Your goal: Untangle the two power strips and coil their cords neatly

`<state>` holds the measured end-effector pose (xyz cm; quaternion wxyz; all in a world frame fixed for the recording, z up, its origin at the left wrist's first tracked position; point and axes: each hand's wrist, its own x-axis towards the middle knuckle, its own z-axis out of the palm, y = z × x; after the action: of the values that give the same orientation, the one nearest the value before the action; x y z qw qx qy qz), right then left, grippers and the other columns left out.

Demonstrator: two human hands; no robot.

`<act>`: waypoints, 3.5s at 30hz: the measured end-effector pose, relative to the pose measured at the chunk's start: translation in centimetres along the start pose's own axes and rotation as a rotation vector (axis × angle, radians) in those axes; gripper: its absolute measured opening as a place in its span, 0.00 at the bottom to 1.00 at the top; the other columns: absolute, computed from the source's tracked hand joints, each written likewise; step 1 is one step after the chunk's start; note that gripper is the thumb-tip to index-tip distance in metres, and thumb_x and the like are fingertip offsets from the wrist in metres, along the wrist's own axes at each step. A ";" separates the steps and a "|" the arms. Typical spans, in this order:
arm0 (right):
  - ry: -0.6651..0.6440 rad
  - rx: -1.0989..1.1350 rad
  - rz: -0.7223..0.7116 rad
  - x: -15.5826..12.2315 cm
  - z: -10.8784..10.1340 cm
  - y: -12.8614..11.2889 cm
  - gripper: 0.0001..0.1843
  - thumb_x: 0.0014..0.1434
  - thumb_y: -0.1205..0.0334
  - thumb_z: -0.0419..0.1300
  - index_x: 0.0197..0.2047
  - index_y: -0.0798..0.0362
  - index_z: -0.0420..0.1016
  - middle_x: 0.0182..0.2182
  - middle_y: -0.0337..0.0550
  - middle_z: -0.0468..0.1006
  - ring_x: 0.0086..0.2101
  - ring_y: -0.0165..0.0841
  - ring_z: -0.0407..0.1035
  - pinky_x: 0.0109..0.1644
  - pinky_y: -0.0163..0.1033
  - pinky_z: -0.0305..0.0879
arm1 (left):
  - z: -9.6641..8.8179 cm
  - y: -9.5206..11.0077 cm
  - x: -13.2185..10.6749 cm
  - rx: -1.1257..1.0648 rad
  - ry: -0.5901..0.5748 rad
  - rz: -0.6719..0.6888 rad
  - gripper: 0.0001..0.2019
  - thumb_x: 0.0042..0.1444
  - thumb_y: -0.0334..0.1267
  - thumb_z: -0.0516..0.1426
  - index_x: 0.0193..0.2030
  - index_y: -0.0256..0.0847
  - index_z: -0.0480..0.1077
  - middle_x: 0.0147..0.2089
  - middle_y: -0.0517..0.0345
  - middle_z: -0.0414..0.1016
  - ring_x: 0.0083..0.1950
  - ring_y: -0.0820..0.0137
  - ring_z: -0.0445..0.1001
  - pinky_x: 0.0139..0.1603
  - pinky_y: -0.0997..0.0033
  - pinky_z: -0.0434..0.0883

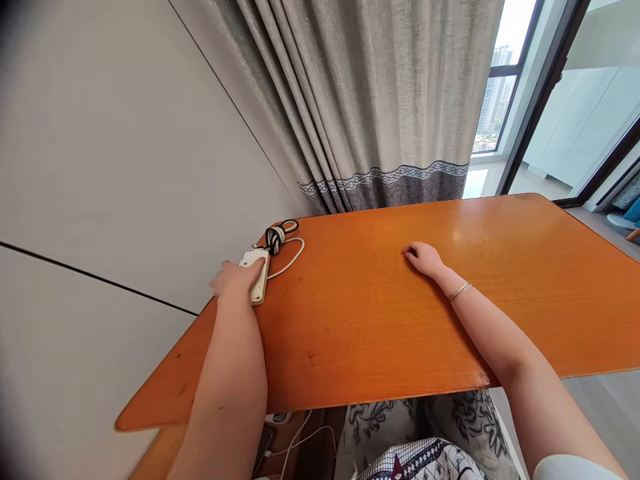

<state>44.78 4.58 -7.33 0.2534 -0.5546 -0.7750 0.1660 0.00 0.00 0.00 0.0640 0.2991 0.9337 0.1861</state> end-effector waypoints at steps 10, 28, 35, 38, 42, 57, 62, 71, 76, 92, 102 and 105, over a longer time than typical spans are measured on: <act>0.006 -0.003 -0.006 0.0 0.1 0.0 0.10 0.64 0.66 0.59 0.45 0.51 0.80 0.45 0.45 0.83 0.46 0.36 0.76 0.52 0.40 0.70 | -0.1 -0.6 2.0 0.146 -0.168 0.110 0.52 0.35 0.63 0.67 0.66 0.38 0.64 0.64 0.28 0.69 0.64 0.34 0.69 0.57 0.37 0.72; -0.003 -0.007 -0.012 0.0 0.0 0.1 0.09 0.64 0.65 0.58 0.45 0.50 0.79 0.46 0.45 0.83 0.47 0.37 0.76 0.53 0.41 0.69 | 0.2 2.6 -1.4 0.180 -0.114 0.306 0.44 0.47 0.55 0.64 0.67 0.36 0.60 0.64 0.28 0.64 0.63 0.42 0.70 0.59 0.48 0.71; 0.001 0.006 -0.009 0.0 0.1 0.1 0.08 0.64 0.65 0.59 0.44 0.50 0.79 0.46 0.44 0.83 0.47 0.37 0.76 0.53 0.40 0.69 | 1.3 4.3 -2.8 0.119 -0.128 0.420 0.38 0.48 0.53 0.64 0.63 0.34 0.63 0.64 0.31 0.65 0.63 0.45 0.70 0.60 0.52 0.71; 0.002 0.024 -0.008 0.1 0.1 0.2 0.08 0.64 0.65 0.59 0.43 0.50 0.79 0.46 0.45 0.83 0.47 0.37 0.76 0.53 0.41 0.69 | 2.1 5.5 -4.0 0.072 -0.196 0.501 0.36 0.49 0.52 0.64 0.62 0.34 0.64 0.63 0.33 0.67 0.64 0.48 0.70 0.61 0.54 0.70; 0.020 0.054 0.014 0.1 0.4 0.2 0.10 0.65 0.62 0.58 0.47 0.52 0.78 0.47 0.48 0.81 0.46 0.37 0.75 0.54 0.42 0.69 | 3.3 7.6 -7.0 0.027 -0.244 0.667 0.36 0.47 0.51 0.65 0.61 0.35 0.65 0.62 0.37 0.69 0.63 0.49 0.71 0.61 0.57 0.69; 0.366 0.400 0.195 0.9 2.1 0.9 0.44 0.52 0.44 0.67 0.66 0.55 0.61 0.62 0.61 0.64 0.63 0.49 0.62 0.69 0.56 0.58 | 3.1 9.9 -16.5 0.037 -0.456 1.037 0.31 0.48 0.50 0.64 0.58 0.41 0.68 0.61 0.45 0.69 0.62 0.52 0.70 0.63 0.57 0.67; 0.428 0.400 0.209 0.9 1.7 0.5 0.42 0.46 0.46 0.70 0.61 0.55 0.67 0.57 0.58 0.70 0.50 0.44 0.72 0.62 0.55 0.66 | 2.7 9.8 -17.3 0.127 -0.175 1.133 0.25 0.52 0.43 0.62 0.57 0.41 0.68 0.62 0.43 0.70 0.64 0.49 0.68 0.69 0.44 0.58; 0.493 0.379 0.156 0.3 0.3 -0.5 0.47 0.43 0.52 0.71 0.65 0.58 0.69 0.60 0.60 0.71 0.46 0.46 0.77 0.56 0.52 0.73 | 4.9 13.7 -23.4 0.152 -0.074 1.375 0.19 0.60 0.41 0.59 0.56 0.35 0.71 0.63 0.40 0.71 0.65 0.51 0.68 0.74 0.44 0.51; 0.483 0.313 0.117 0.4 0.1 -0.6 0.46 0.45 0.52 0.69 0.66 0.58 0.69 0.58 0.59 0.75 0.49 0.48 0.76 0.59 0.53 0.71 | 7.5 15.6 -23.3 0.155 -0.066 1.364 0.16 0.62 0.42 0.58 0.51 0.34 0.73 0.52 0.39 0.79 0.56 0.53 0.76 0.69 0.49 0.59; 0.380 0.125 -0.013 -0.2 -0.6 -0.9 0.38 0.54 0.53 0.62 0.67 0.55 0.66 0.52 0.52 0.82 0.46 0.45 0.79 0.54 0.50 0.74 | 7.9 15.0 -22.3 0.119 -0.023 1.318 0.16 0.62 0.40 0.59 0.54 0.37 0.73 0.49 0.44 0.82 0.53 0.57 0.78 0.65 0.59 0.64; 0.371 0.109 -0.060 -0.7 -0.4 -1.4 0.28 0.59 0.58 0.54 0.62 0.53 0.64 0.40 0.47 0.85 0.29 0.38 0.76 0.39 0.41 0.70 | 7.5 14.7 -21.9 0.015 -0.102 1.141 0.19 0.55 0.45 0.63 0.52 0.42 0.70 0.48 0.49 0.81 0.53 0.55 0.78 0.56 0.60 0.70; 0.376 0.141 -0.035 -0.8 -0.4 -1.6 0.24 0.59 0.57 0.53 0.58 0.53 0.66 0.31 0.43 0.83 0.26 0.37 0.73 0.35 0.39 0.67 | 7.4 14.6 -21.9 -0.002 -0.105 1.152 0.21 0.54 0.43 0.63 0.53 0.43 0.68 0.48 0.49 0.81 0.52 0.55 0.78 0.55 0.60 0.70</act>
<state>44.00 3.32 -6.32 0.4345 -0.5432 -0.7101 0.1088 27.30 0.57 -1.04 -0.0011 0.7681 0.6155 0.1765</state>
